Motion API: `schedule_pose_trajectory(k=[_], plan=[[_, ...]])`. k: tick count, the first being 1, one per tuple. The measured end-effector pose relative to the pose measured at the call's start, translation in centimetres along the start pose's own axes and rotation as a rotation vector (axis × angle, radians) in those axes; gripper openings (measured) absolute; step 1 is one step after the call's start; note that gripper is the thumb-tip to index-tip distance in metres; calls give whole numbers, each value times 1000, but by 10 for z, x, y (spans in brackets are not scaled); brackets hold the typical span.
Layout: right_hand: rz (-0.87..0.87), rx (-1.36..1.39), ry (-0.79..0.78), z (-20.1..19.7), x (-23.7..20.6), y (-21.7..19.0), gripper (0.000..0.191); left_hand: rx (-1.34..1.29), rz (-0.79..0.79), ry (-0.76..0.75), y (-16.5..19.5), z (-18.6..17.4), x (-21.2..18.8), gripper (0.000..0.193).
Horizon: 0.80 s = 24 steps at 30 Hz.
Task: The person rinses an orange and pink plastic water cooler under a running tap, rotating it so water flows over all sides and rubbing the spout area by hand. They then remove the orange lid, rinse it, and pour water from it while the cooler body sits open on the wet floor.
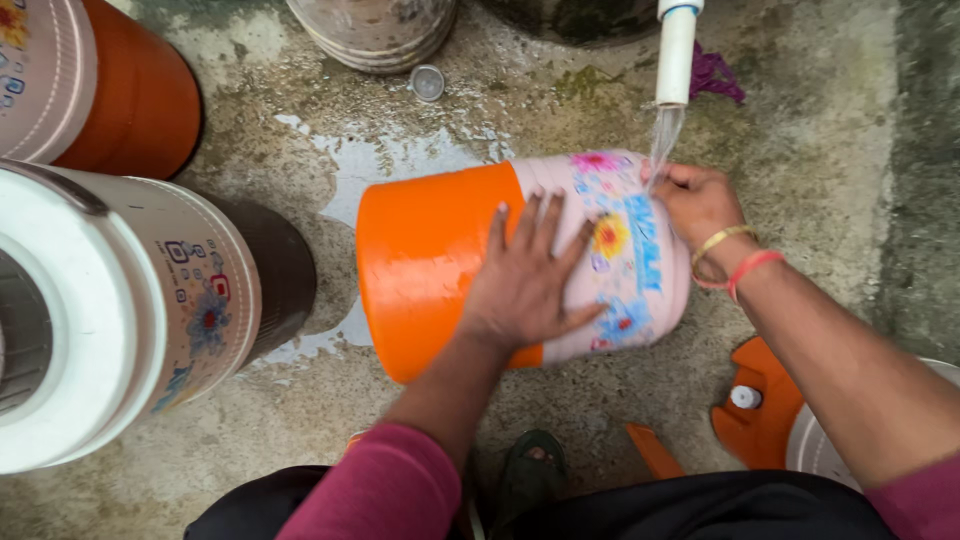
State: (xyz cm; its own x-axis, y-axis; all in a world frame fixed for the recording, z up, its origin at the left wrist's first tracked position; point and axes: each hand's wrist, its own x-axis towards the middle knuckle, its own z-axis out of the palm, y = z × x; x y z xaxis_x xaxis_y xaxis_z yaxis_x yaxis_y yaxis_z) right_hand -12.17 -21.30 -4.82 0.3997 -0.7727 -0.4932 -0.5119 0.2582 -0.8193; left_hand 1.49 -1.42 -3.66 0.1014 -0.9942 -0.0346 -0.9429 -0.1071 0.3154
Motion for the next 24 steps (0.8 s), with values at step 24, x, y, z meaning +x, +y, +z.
schedule_pose_trajectory(k=[24], plan=[[-77,-222,-23,-44,-95,126,44,-159,-225,-25,-53,-31,46,99]])
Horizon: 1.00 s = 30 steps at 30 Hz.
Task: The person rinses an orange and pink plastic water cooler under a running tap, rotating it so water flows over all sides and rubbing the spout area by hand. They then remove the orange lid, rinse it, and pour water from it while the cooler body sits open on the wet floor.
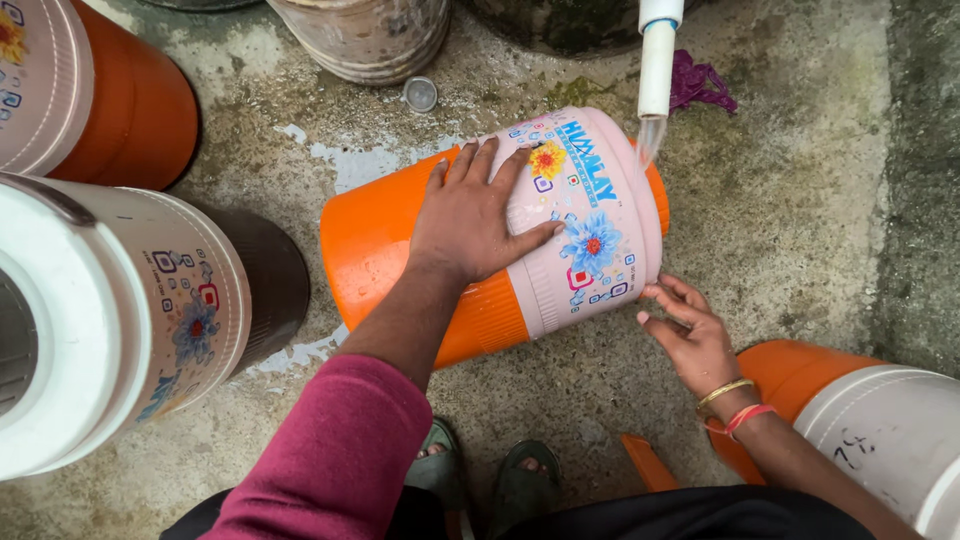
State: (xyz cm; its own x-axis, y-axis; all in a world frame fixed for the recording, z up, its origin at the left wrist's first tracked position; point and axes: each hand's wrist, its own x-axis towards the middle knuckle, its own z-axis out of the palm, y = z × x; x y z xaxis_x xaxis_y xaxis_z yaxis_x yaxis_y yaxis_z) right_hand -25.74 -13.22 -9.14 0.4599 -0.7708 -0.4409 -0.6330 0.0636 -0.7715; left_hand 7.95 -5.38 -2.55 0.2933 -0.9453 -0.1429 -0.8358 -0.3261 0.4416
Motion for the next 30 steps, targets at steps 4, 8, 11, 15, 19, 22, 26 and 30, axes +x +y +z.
schedule_pose_trajectory(k=[4,8,11,15,19,22,26,30], plan=[[-10,-27,28,4,-5,1,42,8,-2,-13,0,1,-1,99],[-179,14,72,7,-9,-12,43,43,16,2,2,3,-5,98],[-336,-59,101,3,-2,-33,44,60,25,12,8,7,-14,99],[-421,-192,61,-6,24,-70,45,75,48,32,13,10,-24,99],[-570,-294,-6,3,63,-101,56,94,58,44,14,12,-29,98],[-259,-386,-79,17,106,-124,63,105,77,56,18,15,-35,99],[56,-41,-243,32,161,-149,62,137,110,80,30,23,-52,98],[63,-183,-217,30,163,-144,63,104,98,79,36,32,-66,96]])
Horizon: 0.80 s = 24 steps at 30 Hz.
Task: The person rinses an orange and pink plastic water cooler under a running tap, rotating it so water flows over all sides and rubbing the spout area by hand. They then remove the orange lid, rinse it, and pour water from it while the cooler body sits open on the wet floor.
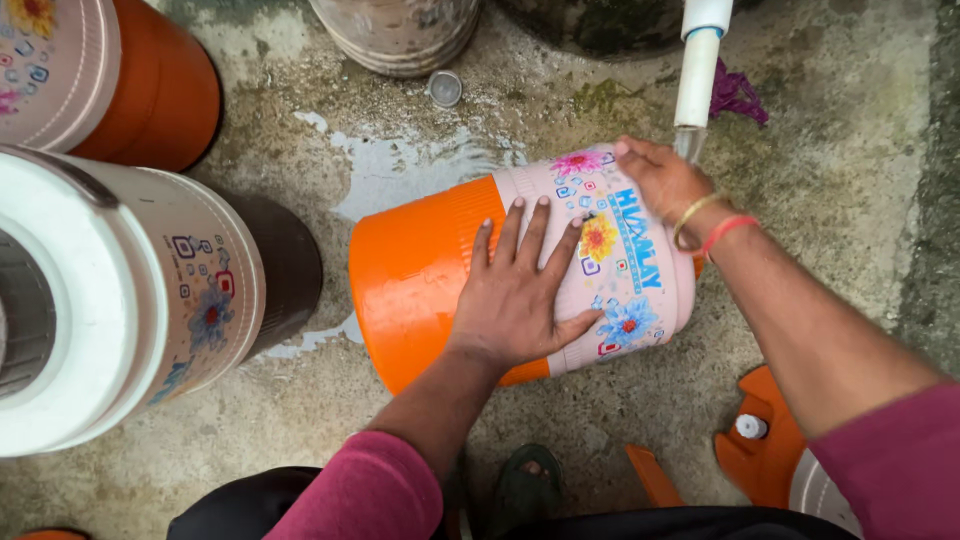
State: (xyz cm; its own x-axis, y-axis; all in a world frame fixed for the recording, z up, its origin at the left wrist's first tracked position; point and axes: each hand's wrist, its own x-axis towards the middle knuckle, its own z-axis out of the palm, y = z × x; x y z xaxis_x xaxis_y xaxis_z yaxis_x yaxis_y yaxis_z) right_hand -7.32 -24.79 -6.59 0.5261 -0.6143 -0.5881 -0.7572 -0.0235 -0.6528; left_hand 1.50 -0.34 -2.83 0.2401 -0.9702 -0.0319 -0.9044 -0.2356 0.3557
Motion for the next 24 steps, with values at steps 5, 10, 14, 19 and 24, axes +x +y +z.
schedule_pose_trajectory(k=[5,10,14,19,24], plan=[[-186,-83,159,8,-50,43,63,-11,66,28,12,11,-26,93],[-239,310,178,5,-64,87,52,2,158,38,14,17,-39,89],[-120,447,402,-11,-57,119,44,-13,105,35,16,13,-26,86],[217,581,175,-2,-61,132,50,-215,-174,-30,19,4,19,71],[231,751,78,8,-65,118,55,-49,-1020,-169,-78,-18,38,91]])
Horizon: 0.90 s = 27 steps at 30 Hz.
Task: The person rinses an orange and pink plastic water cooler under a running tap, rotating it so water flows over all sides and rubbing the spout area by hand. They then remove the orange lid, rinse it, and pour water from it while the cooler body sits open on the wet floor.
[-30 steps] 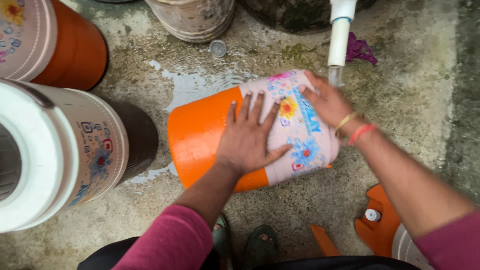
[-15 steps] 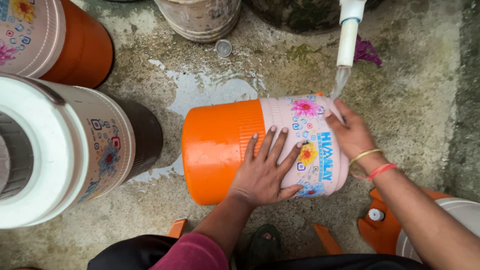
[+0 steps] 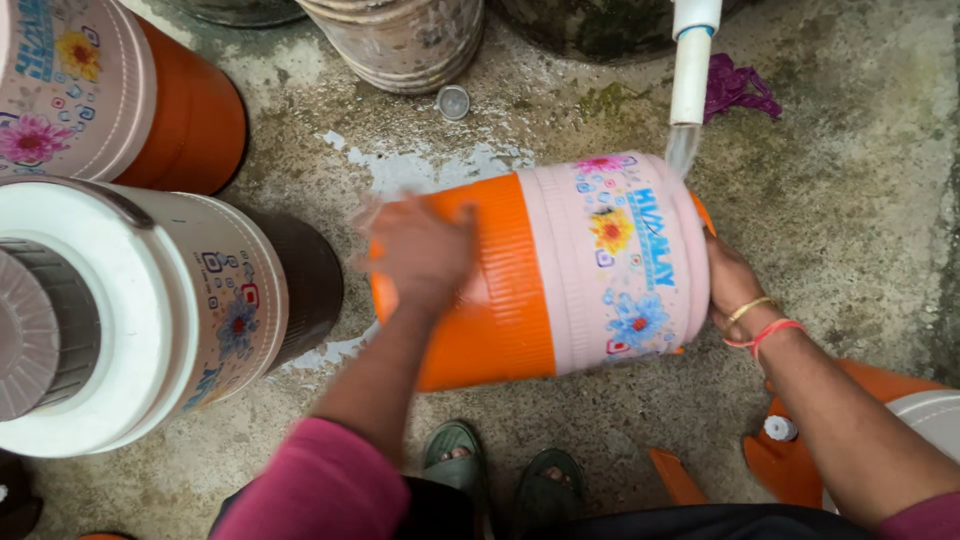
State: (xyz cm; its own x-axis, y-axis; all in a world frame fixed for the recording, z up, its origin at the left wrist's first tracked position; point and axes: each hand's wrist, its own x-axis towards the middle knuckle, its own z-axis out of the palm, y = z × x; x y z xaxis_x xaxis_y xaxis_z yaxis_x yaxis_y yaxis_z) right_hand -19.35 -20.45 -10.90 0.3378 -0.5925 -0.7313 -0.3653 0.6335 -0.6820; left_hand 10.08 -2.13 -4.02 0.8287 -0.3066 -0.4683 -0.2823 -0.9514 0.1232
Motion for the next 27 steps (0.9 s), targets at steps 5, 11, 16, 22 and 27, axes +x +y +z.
schedule_pose_trajectory(k=[5,11,16,22,27], plan=[[-157,-100,-72,20,5,-12,51,-923,-404,-353,-84,-5,56,80],[-308,-332,-207,49,10,-10,44,-702,-450,-37,-118,-14,71,91],[-214,-394,-259,61,11,-3,45,-276,-414,-14,-117,-40,75,91],[-511,-376,-345,48,16,22,55,-73,-65,86,-68,-33,49,76],[86,19,-208,30,11,37,70,-40,-244,-82,-64,-39,43,83]])
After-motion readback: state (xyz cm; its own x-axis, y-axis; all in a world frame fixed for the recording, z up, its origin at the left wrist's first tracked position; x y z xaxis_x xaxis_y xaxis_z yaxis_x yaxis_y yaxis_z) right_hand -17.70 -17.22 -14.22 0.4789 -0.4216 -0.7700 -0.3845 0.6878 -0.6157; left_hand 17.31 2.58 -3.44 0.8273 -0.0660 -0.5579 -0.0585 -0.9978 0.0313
